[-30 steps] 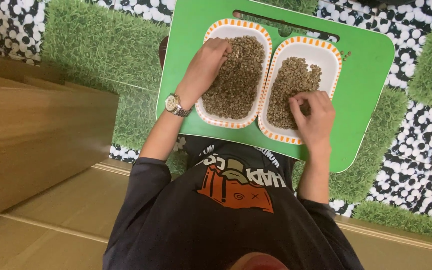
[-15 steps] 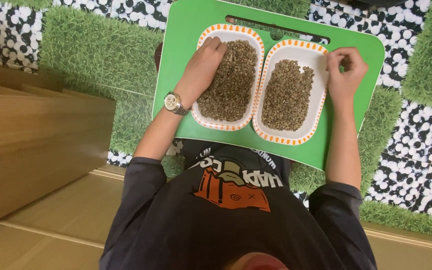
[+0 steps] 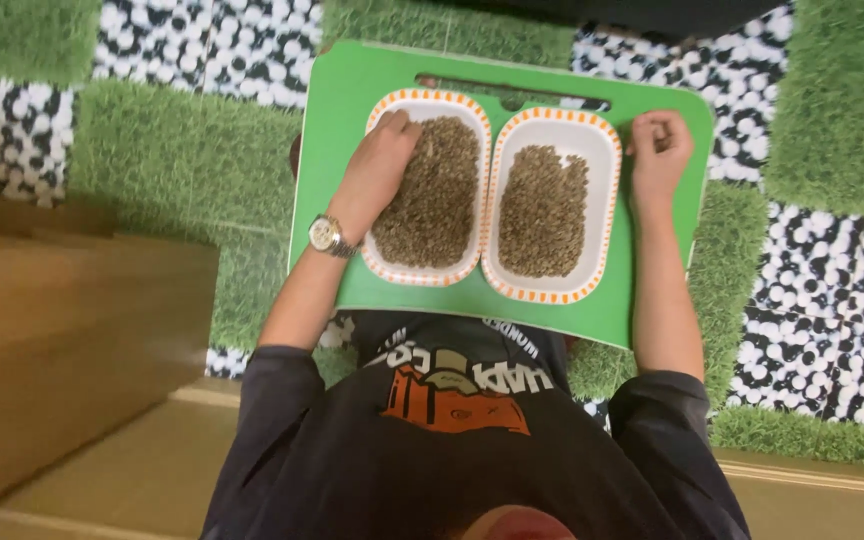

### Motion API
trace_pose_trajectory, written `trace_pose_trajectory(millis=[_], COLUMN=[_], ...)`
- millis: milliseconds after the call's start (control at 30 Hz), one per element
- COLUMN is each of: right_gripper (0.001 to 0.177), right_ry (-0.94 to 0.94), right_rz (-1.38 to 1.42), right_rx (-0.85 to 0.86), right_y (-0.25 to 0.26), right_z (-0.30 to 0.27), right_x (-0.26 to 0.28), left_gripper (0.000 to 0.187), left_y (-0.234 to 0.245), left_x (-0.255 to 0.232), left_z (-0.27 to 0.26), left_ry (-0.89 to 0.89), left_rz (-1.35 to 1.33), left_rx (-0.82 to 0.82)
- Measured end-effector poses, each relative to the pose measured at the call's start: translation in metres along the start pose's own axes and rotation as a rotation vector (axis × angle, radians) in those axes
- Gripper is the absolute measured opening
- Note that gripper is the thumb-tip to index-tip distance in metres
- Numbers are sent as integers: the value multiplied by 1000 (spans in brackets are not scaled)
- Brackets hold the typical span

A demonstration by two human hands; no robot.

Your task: Sorting through green coffee beans in two trays to remove defects or debris by hand.

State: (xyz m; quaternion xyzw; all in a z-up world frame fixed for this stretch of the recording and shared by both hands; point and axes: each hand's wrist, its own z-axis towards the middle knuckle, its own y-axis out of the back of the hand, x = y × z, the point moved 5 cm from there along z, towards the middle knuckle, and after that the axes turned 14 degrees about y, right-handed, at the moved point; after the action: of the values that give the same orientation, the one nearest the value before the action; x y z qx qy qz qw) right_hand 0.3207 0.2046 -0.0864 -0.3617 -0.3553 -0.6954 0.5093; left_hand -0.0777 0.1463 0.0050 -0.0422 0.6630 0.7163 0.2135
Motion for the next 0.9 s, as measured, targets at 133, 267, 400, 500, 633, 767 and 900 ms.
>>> trace_pose_trajectory(millis=[133,267,400,500,633,767,900], right_gripper=[2,4,5,7,13,4,3], right_ry=[-14,29,215,315,410,359,324], right_rz=[-36,-133,-204,-203,-148,-91,-86], right_rx=[14,95,394,575,615,613,618], right_y=[-8,-11,-40,-78,-102,-102,-99], right_z=[1,0,-8,-11,-9,-8,-18], right_x=[15,29,48,126,146,138,133], left_gripper=[4,5,10,11,15,20,28], left_y=[1,15,43,43,31,37,21], left_x=[-1,-15,-61,-92,-119,-128,-138], left_z=[-2,-2,1,4,13,19,17], left_ry=[4,-26,-121,-232,-305,-348,-360], left_rz=[11,32,-37,-43,21,38,87], left_rx=[18,10,53,-45,-101,-180,-205])
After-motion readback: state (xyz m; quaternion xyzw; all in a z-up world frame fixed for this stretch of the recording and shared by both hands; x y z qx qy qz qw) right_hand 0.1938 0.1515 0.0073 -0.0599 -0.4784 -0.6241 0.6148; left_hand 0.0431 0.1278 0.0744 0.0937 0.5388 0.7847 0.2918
